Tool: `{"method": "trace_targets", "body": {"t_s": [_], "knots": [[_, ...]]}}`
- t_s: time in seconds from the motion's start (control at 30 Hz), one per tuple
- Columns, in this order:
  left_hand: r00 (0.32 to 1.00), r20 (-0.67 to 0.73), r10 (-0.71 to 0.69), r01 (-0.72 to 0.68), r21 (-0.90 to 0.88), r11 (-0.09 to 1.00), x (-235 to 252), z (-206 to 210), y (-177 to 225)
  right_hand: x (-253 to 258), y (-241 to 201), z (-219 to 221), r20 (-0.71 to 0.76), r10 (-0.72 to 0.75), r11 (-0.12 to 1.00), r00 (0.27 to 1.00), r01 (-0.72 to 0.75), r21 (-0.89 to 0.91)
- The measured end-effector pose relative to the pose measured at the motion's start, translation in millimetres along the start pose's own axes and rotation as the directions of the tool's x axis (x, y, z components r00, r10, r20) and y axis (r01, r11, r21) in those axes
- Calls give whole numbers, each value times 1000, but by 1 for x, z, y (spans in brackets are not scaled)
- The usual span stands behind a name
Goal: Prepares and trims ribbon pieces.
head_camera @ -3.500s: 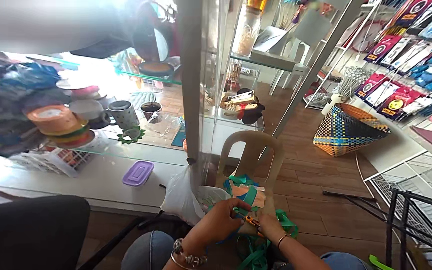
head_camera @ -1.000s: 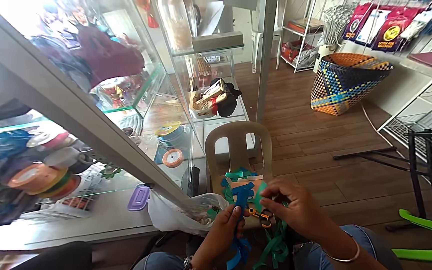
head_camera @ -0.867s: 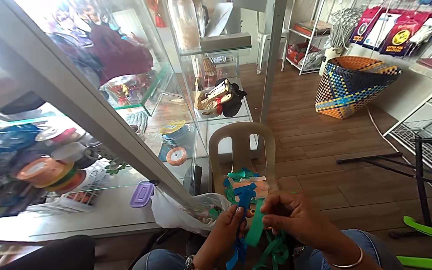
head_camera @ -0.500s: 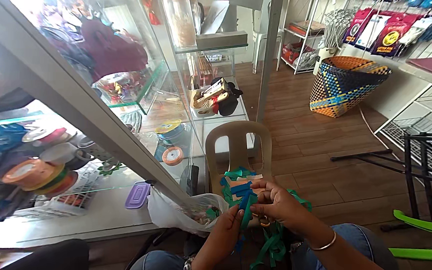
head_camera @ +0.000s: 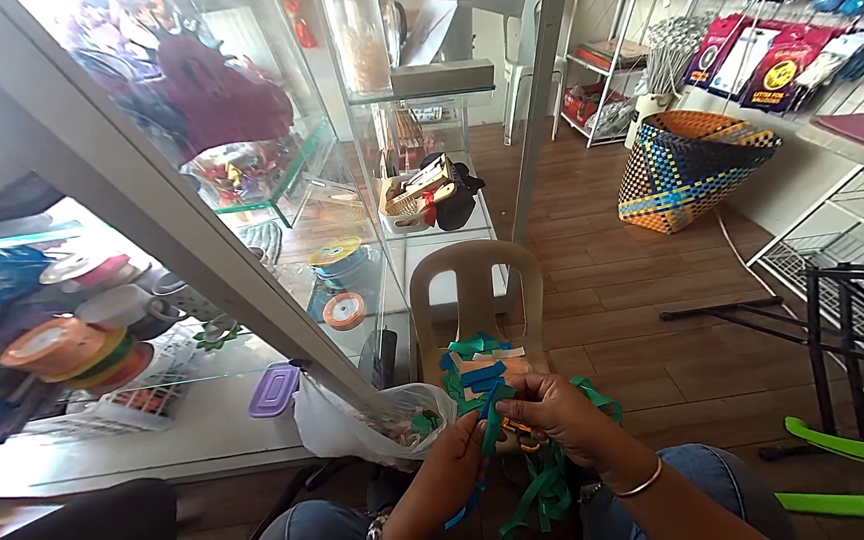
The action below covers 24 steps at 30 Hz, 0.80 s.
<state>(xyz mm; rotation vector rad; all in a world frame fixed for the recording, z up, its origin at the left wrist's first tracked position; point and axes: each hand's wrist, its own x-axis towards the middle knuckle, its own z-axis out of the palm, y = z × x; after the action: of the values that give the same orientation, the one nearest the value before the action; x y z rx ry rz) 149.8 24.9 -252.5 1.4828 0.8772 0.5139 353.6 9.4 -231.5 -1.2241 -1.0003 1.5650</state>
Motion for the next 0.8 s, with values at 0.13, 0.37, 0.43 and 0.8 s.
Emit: {"method": "trace_targets", "body": {"t_s": [0.13,0.37,0.43,0.8], "knots": [[1000,12,21,-20,-42,999,1,0,-3,1,1,1,-20,8,1000,1000,-7,26],[997,24,71,-69,-85,994,-1,-1,-9,2,3,2,-40,-1,1000,999,2,19],[996,38,75,-71,-96,993,-1,-2,-10,2,2,2,-44,5,1000,999,-4,18],[997,47,52,-49,-66,997,0,-1,-5,2,2,2,-48,23,1000,999,-22,20]]}}
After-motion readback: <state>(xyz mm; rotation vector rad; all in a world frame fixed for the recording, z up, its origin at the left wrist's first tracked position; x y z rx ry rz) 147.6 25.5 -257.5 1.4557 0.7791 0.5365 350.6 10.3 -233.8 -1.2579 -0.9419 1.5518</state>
